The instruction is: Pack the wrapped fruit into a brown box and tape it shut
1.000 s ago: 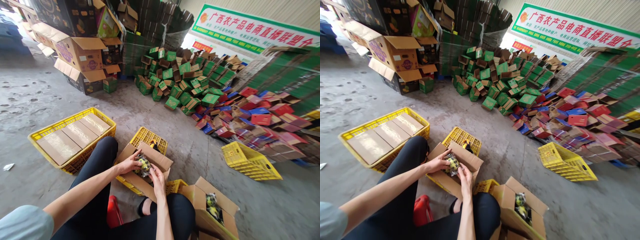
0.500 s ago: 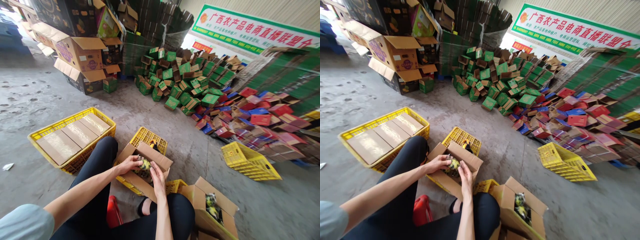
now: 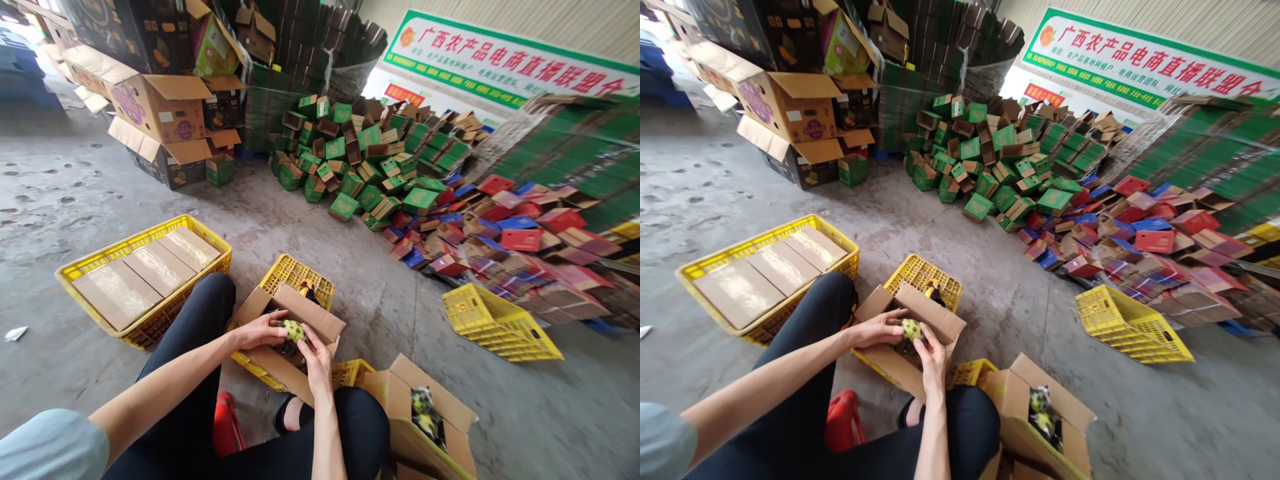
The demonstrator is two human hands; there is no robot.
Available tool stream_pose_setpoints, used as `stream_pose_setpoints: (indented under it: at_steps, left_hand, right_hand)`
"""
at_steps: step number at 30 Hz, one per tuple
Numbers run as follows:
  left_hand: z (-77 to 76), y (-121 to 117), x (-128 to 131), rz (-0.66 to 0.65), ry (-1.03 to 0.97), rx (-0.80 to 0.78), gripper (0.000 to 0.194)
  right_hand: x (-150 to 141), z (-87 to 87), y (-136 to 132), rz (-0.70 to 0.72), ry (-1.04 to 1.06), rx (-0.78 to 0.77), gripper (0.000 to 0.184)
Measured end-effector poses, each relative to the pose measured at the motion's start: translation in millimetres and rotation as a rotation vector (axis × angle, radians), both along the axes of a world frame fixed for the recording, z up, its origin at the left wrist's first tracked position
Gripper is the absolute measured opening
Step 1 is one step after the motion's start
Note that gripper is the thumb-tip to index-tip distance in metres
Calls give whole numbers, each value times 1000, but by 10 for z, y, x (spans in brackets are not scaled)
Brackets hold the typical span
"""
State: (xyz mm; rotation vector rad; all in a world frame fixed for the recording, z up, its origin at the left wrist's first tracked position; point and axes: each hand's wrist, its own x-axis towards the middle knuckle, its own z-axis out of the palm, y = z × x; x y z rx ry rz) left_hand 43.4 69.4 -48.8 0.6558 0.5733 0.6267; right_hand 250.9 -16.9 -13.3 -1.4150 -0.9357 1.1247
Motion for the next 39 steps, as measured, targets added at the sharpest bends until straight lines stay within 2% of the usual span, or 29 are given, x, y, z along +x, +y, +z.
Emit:
stream_pose_setpoints:
  at_steps: [3, 6, 9, 12, 15, 20, 25, 31, 36, 39]
  left_hand:
    - [-2, -14, 0, -6, 45, -78, 90]
    - [-9, -14, -1, 29, 69, -66, 87]
    - [2, -1, -4, 35, 1, -1, 86]
    - [23, 14, -6, 52, -33, 60, 86]
    - [32, 22, -6, 57, -15, 111, 83]
    - [7, 25, 8, 49, 32, 181, 74]
    - [-10, 41, 14, 48, 53, 191, 72]
    - [-6, 31, -1, 97, 72, 196, 86]
    - [-37, 28, 20, 93, 56, 107, 75]
    - [-38, 42, 20, 120, 101, 113, 73]
  right_hand:
    - [-11, 21, -5, 37, -10, 25, 51]
    - [-32, 28, -4, 84, 36, 32, 53]
    - [-40, 15, 4, 31, 121, 21, 65]
    - [-30, -16, 12, -48, 153, -60, 70]
    - [-19, -52, 18, -56, 108, -107, 62]
    - [-12, -82, 21, -76, 45, -36, 40]
    - [-19, -72, 15, -127, 116, -28, 38]
    - [-37, -63, 28, -139, 163, -18, 39]
    - [-16, -44, 47, -189, 192, 6, 35]
    - [8, -43, 54, -219, 198, 12, 33]
